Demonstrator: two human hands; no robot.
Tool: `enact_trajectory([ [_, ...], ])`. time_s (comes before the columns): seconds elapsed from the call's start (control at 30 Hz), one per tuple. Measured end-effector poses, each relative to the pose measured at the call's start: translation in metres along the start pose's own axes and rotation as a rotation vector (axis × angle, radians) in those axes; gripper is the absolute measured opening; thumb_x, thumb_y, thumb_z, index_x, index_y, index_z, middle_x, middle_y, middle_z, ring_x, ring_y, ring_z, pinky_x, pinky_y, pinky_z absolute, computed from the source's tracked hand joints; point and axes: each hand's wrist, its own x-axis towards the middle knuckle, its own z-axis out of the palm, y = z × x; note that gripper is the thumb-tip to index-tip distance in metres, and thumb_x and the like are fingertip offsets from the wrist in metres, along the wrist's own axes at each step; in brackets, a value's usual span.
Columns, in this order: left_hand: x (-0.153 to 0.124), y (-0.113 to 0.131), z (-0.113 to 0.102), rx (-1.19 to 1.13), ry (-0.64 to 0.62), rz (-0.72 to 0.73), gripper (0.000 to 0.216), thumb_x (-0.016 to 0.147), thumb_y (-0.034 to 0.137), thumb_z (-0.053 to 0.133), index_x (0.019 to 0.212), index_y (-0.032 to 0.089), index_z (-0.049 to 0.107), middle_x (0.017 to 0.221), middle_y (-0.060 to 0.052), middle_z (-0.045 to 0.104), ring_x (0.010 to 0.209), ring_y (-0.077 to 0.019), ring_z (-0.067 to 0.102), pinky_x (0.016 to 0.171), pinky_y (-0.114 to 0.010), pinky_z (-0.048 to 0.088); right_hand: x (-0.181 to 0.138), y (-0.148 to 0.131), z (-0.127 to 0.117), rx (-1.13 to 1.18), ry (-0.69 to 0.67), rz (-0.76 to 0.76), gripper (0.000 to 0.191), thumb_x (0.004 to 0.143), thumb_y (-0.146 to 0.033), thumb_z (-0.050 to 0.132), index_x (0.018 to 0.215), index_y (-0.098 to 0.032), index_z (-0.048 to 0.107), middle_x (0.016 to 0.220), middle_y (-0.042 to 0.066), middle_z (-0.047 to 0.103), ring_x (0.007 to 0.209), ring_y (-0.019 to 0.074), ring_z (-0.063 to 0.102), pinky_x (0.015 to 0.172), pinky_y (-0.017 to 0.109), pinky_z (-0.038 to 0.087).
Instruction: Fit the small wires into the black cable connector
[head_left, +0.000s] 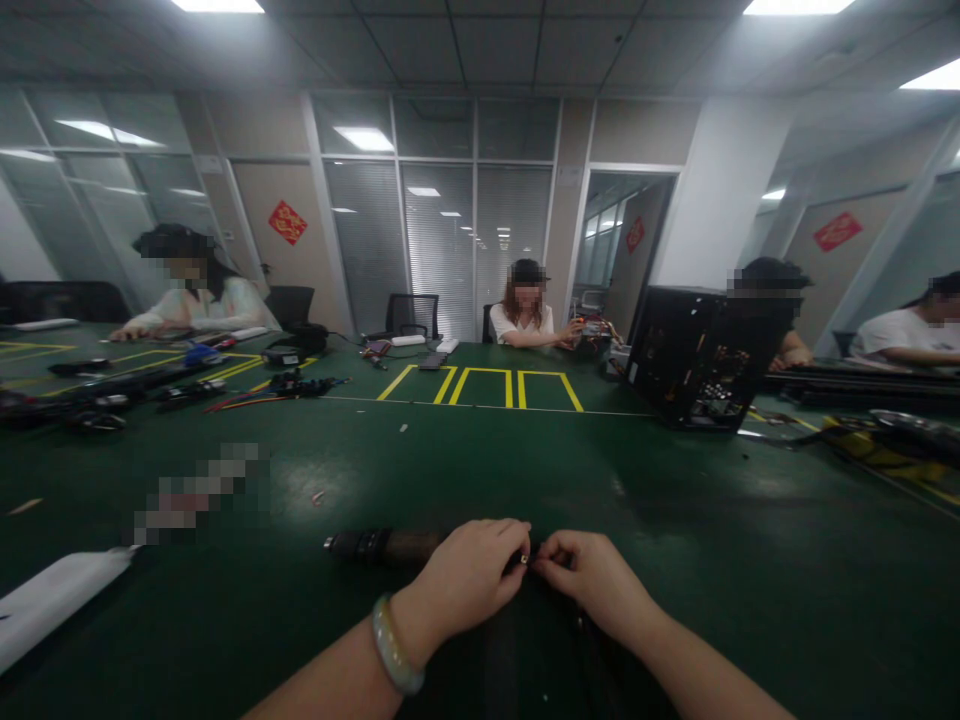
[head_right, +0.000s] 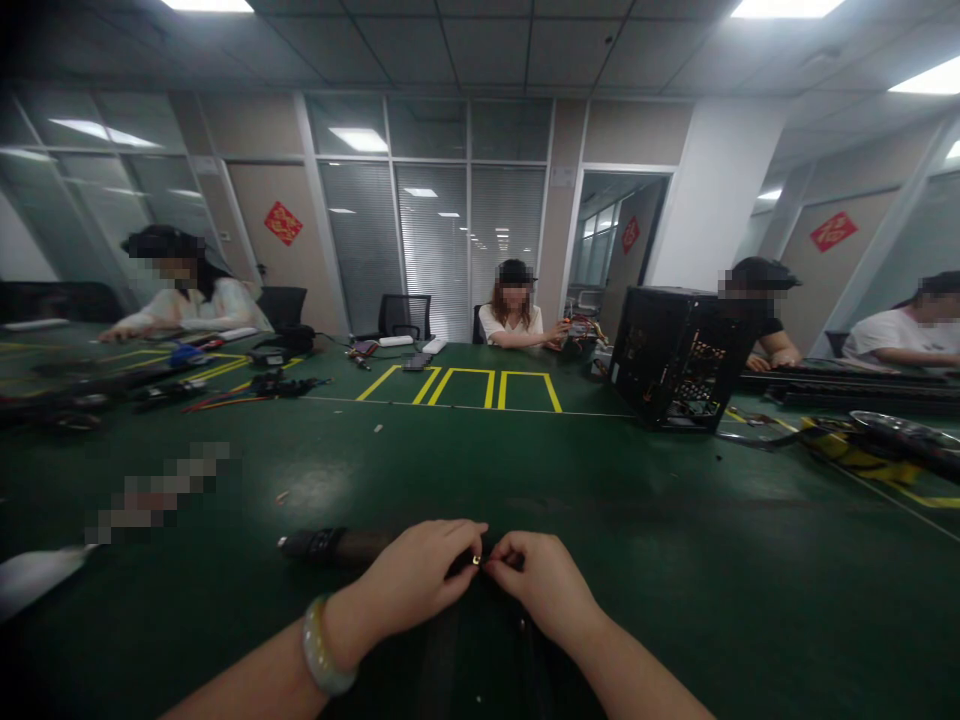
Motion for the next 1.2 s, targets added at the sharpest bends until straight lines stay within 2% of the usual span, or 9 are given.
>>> enact_trajectory([
  [0.2,0.0009,-0.0018,0.0026,-0.003,0.004,-0.018,0.012,0.087,0.021,0.056,0.098,0.021,0.058,0.111,-0.004,0.064,0.101,-0.0225,0.061,0.091,-0.038,0.046,0.0011,-0.0013,-0.0009,0.002,0.005,0.015,0.012,0.085,-0.029,0.064,0.084,-0.021,0.072,0.076,-0.002,0.072,0.067,0.0139,0.063,0.057,0.019,0.040],
  [0.37,0.0014,-0.0007,0.0005,-0.002,0.003,0.005,0.018,0.085,0.017,0.057,0.102,0.023,0.056,0.113,-0.003,0.063,0.102,-0.0217,0.060,0.091,-0.036,0.046,0.0019,-0.0022,-0.0008,-0.001,0.008,0.002,0.012,0.085,-0.028,0.064,0.083,-0.020,0.072,0.074,-0.002,0.071,0.066,0.0136,0.063,0.057,0.019,0.040],
  [0.63,0.0015,-0.0009,0.0024,0.007,0.009,0.001,0.012,0.087,0.018,0.055,0.098,0.022,0.057,0.113,-0.003,0.064,0.102,-0.0221,0.061,0.092,-0.037,0.046,0.0023,-0.0004,-0.0005,-0.029,0.018,-0.003,0.011,0.084,-0.027,0.064,0.082,-0.020,0.072,0.072,-0.002,0.070,0.064,0.0135,0.061,0.055,0.020,0.038],
  [1.2,0.0010,0.0009,-0.0002,0.008,-0.008,-0.003,0.013,0.087,0.017,0.056,0.099,0.021,0.058,0.122,-0.004,0.061,0.107,-0.0221,0.059,0.096,-0.037,0.045,0.0005,-0.0063,-0.0021,-0.054,0.016,0.002,0.014,0.085,-0.030,0.063,0.082,-0.020,0.072,0.074,-0.001,0.071,0.066,0.0142,0.062,0.057,0.021,0.038],
])
